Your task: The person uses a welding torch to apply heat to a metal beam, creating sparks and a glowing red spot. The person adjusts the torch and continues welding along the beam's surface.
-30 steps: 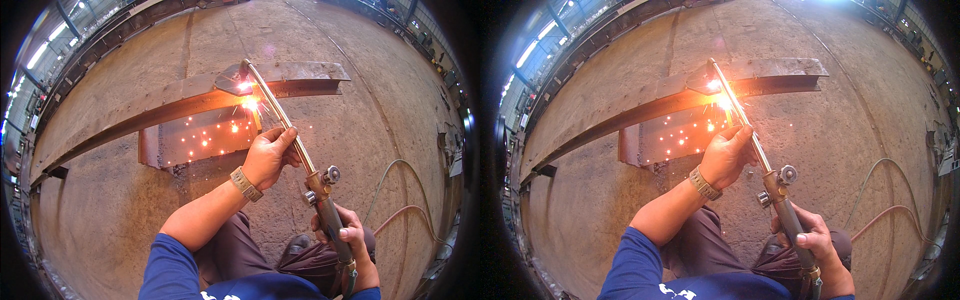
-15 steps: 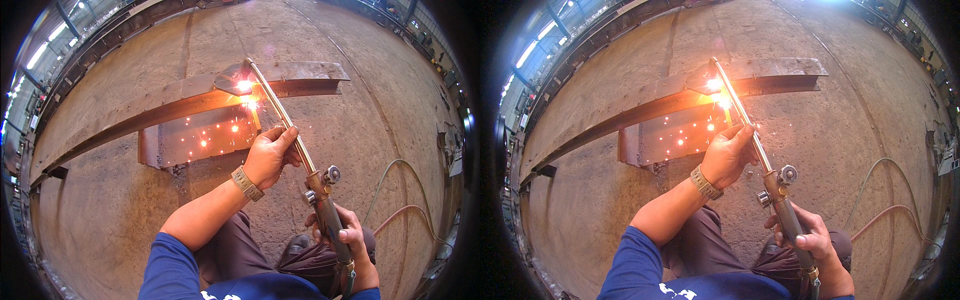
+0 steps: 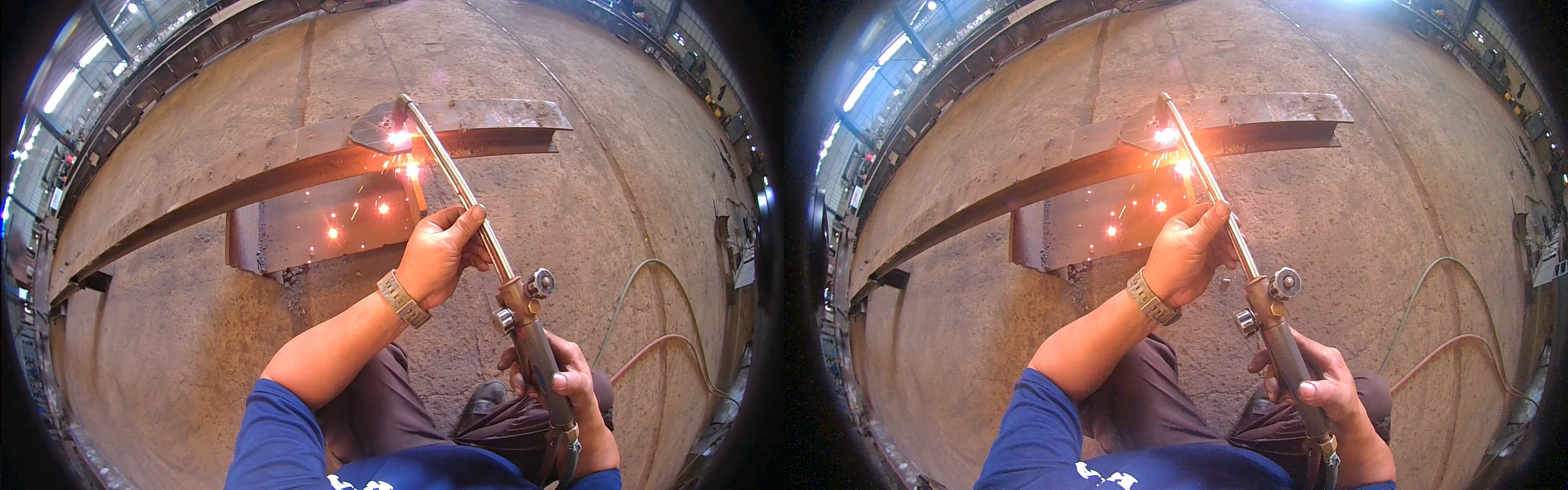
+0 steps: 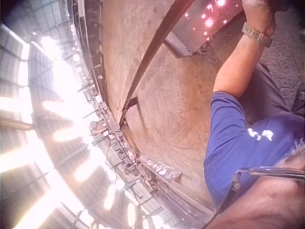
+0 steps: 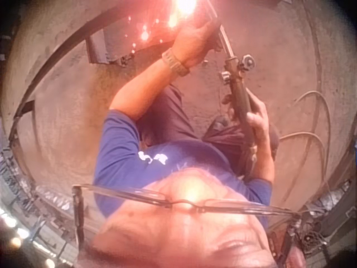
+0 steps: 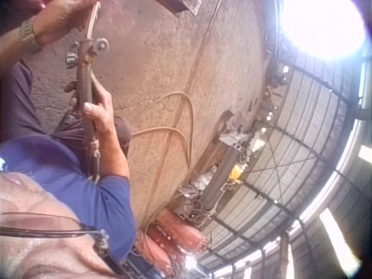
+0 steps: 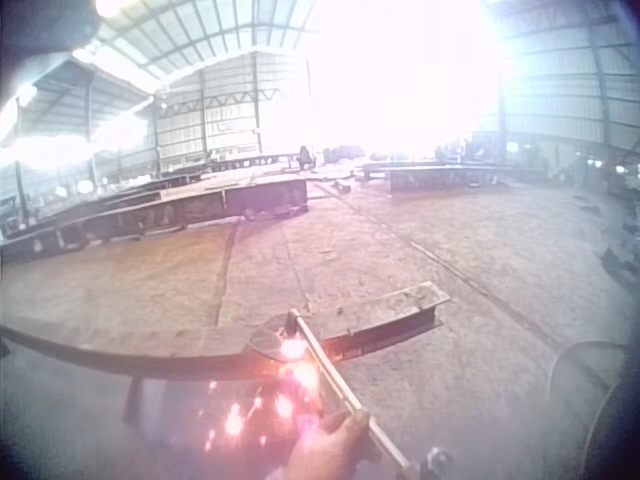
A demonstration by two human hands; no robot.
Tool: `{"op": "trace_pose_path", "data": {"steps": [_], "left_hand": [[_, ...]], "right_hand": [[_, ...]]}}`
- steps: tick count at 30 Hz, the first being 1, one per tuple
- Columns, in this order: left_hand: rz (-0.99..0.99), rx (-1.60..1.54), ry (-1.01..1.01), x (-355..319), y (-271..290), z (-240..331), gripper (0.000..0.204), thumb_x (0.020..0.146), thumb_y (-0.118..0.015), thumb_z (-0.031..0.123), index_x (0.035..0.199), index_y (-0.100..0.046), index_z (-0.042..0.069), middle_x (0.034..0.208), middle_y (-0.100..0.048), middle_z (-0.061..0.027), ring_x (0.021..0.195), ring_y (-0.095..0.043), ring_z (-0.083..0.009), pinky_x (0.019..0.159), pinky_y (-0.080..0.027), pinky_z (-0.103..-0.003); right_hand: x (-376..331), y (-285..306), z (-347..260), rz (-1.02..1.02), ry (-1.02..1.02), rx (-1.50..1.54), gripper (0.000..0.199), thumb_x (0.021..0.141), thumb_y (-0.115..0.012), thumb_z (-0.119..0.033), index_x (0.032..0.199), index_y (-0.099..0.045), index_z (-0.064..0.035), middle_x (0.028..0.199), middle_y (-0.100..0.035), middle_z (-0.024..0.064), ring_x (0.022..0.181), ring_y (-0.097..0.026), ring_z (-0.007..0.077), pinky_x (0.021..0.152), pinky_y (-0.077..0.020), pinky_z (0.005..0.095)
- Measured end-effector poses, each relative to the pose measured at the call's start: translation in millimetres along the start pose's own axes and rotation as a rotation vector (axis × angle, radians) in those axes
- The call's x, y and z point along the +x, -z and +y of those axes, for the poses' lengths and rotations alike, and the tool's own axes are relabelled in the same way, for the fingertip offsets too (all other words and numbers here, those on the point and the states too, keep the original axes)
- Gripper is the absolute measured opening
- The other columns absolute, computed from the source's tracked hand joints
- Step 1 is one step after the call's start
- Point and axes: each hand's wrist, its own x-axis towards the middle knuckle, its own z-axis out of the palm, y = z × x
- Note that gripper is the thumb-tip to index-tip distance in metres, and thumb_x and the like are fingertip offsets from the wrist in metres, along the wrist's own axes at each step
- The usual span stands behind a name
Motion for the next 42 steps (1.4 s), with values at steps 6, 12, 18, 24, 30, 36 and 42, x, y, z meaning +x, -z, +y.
{"op": "trace_pose_path", "data": {"steps": [6,12,18,24,30,36,42], "left_hand": [[0.013,0.008,0.011,-0.6,0.0,0.5,0.032,0.094,-0.065,0.035,0.095,-0.063,0.003,0.077,-0.066,-0.0057,0.063,-0.063,-0.0141,0.056,-0.051,-0.026],[0.015,0.005,0.009,-0.7,-1.0,0.8,0.032,0.094,-0.065,0.035,0.095,-0.062,0.003,0.077,-0.066,-0.0056,0.063,-0.062,-0.0143,0.056,-0.051,-0.027],[0.006,0.000,0.013,-0.6,0.9,0.1,0.032,0.094,-0.065,0.035,0.094,-0.062,0.004,0.077,-0.066,-0.0055,0.064,-0.063,-0.0146,0.057,-0.051,-0.027],[-0.005,-0.001,0.014,-0.5,2.3,0.7,0.031,0.094,-0.065,0.035,0.094,-0.062,0.004,0.078,-0.067,-0.0057,0.064,-0.064,-0.0148,0.057,-0.052,-0.027],[0.008,-0.001,0.027,-2.3,0.0,2.6,0.030,0.094,-0.065,0.035,0.094,-0.061,0.004,0.078,-0.067,-0.0058,0.064,-0.064,-0.0148,0.058,-0.052,-0.026],[0.013,-0.002,0.024,-2.0,0.0,1.6,0.030,0.094,-0.065,0.035,0.094,-0.061,0.004,0.077,-0.066,-0.0058,0.064,-0.064,-0.0146,0.057,-0.051,-0.026],[0.016,0.002,0.016,-1.2,-0.6,1.5,0.030,0.094,-0.065,0.034,0.095,-0.061,0.004,0.076,-0.065,-0.0052,0.063,-0.063,-0.0143,0.056,-0.051,-0.026]], "right_hand": [[0.0,-1.2,-0.9,-0.002,-0.005,0.007,0.102,0.061,-0.076,-0.043,0.139,-0.041,0.0107,0.106,-0.062,0.0229,0.074,-0.063,0.0194,0.059,-0.0465,0.0253],[-0.1,1.3,1.6,-0.016,0.003,0.023,0.102,0.061,-0.077,-0.043,0.140,-0.040,0.0100,0.106,-0.062,0.0230,0.074,-0.064,0.0192,0.059,-0.0466,0.0255],[-0.5,-0.2,2.6,-0.023,0.010,0.034,0.103,0.062,-0.077,-0.042,0.141,-0.038,0.0099,0.107,-0.061,0.0232,0.075,-0.063,0.0193,0.059,-0.0460,0.0255],[-0.8,-0.6,3.1,-0.023,0.010,0.029,0.103,0.062,-0.076,-0.042,0.142,-0.038,0.0098,0.107,-0.061,0.0231,0.073,-0.062,0.0194,0.058,-0.0449,0.0255],[-1.6,-2.3,0.7,-0.014,-0.001,0.034,0.103,0.062,-0.076,-0.043,0.142,-0.038,0.0094,0.107,-0.061,0.0232,0.072,-0.061,0.0190,0.058,-0.0443,0.0260],[-1.1,-0.3,3.1,-0.019,-0.002,0.035,0.103,0.061,-0.076,-0.043,0.141,-0.039,0.0094,0.107,-0.061,0.0232,0.073,-0.062,0.0193,0.058,-0.0448,0.0257],[-0.5,1.1,3.8,-0.018,-0.005,0.023,0.104,0.060,-0.077,-0.044,0.141,-0.039,0.0102,0.109,-0.061,0.0243,0.075,-0.064,0.0202,0.058,-0.0458,0.0246]]}}
